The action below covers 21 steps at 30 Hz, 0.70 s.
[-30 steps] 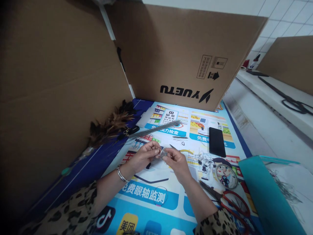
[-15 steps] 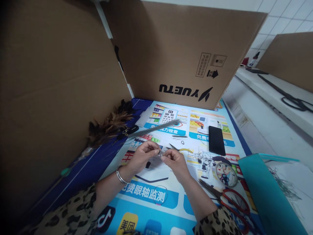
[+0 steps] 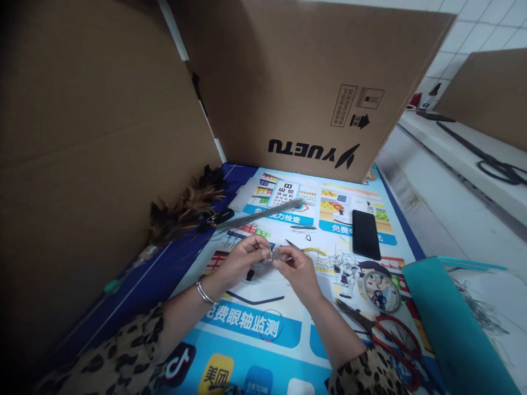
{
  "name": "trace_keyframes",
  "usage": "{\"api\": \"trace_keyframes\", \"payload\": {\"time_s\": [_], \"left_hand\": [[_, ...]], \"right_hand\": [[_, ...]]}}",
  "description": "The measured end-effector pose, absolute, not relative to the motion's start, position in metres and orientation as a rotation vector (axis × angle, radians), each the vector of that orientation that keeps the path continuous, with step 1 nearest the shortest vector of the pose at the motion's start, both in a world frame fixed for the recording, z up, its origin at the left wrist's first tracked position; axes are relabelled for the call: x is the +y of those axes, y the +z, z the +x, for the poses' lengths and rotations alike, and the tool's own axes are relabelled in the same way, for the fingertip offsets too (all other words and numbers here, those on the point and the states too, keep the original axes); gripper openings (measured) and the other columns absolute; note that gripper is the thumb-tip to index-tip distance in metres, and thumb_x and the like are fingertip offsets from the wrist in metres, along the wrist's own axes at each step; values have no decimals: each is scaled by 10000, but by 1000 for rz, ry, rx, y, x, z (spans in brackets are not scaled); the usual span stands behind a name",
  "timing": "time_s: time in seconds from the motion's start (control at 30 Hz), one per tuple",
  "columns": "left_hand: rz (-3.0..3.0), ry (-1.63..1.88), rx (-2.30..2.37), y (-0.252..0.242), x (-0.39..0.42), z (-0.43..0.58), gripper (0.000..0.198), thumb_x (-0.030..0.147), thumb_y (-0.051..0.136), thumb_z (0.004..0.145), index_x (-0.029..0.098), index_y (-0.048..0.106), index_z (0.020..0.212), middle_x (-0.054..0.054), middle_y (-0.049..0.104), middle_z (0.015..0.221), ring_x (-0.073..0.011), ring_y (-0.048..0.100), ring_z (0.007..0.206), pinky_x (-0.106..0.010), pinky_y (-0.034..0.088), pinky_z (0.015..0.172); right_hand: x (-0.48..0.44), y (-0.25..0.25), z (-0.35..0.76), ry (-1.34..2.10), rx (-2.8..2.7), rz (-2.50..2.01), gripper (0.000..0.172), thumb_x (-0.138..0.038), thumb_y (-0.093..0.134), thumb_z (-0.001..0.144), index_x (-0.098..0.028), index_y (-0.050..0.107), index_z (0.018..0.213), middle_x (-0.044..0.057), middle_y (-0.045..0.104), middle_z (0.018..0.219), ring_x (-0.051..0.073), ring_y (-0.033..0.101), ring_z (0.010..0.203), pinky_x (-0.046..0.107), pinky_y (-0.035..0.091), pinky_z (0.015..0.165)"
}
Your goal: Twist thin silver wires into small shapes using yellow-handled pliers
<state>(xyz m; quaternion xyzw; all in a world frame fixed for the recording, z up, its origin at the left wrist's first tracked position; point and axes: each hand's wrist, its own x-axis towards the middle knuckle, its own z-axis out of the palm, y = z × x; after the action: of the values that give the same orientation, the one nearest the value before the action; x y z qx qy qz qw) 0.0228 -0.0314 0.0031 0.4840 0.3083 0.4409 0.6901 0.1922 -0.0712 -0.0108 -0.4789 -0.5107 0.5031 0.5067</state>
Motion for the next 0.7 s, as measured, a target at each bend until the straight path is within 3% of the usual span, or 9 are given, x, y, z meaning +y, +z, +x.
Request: {"api": "trace_keyframes", "payload": {"time_s": [0.3, 0.5, 0.7], "left_hand": [[1167, 931, 669, 1, -29, 21, 128, 240, 623, 771, 134, 553, 760, 8, 522, 650, -82, 464, 566, -208, 346, 534], [1166, 931, 682, 4, -29, 22, 159, 277, 621, 777, 132, 559, 755, 9, 523, 632, -83, 464, 554, -212, 342, 531], [1129, 946, 665, 5, -31, 23, 120, 246, 598, 787, 133, 566, 765, -4, 548, 644, -93, 484, 579, -219, 360, 559]], "right_hand": [[-70, -11, 193, 1063, -1443, -1160, 270, -274, 684, 731, -238, 666, 997, 11, 490, 785, 139, 487, 695, 260, 399, 594], [-70, -12, 192, 1099, -1392, -1180, 324, -271, 685, 724, -233, 628, 1040, -4, 496, 757, 116, 463, 641, 245, 392, 561], [-70, -17, 191, 1133, -1293, -1186, 274, -275, 696, 711, -220, 563, 945, -16, 512, 756, 112, 478, 642, 243, 407, 579]]}}
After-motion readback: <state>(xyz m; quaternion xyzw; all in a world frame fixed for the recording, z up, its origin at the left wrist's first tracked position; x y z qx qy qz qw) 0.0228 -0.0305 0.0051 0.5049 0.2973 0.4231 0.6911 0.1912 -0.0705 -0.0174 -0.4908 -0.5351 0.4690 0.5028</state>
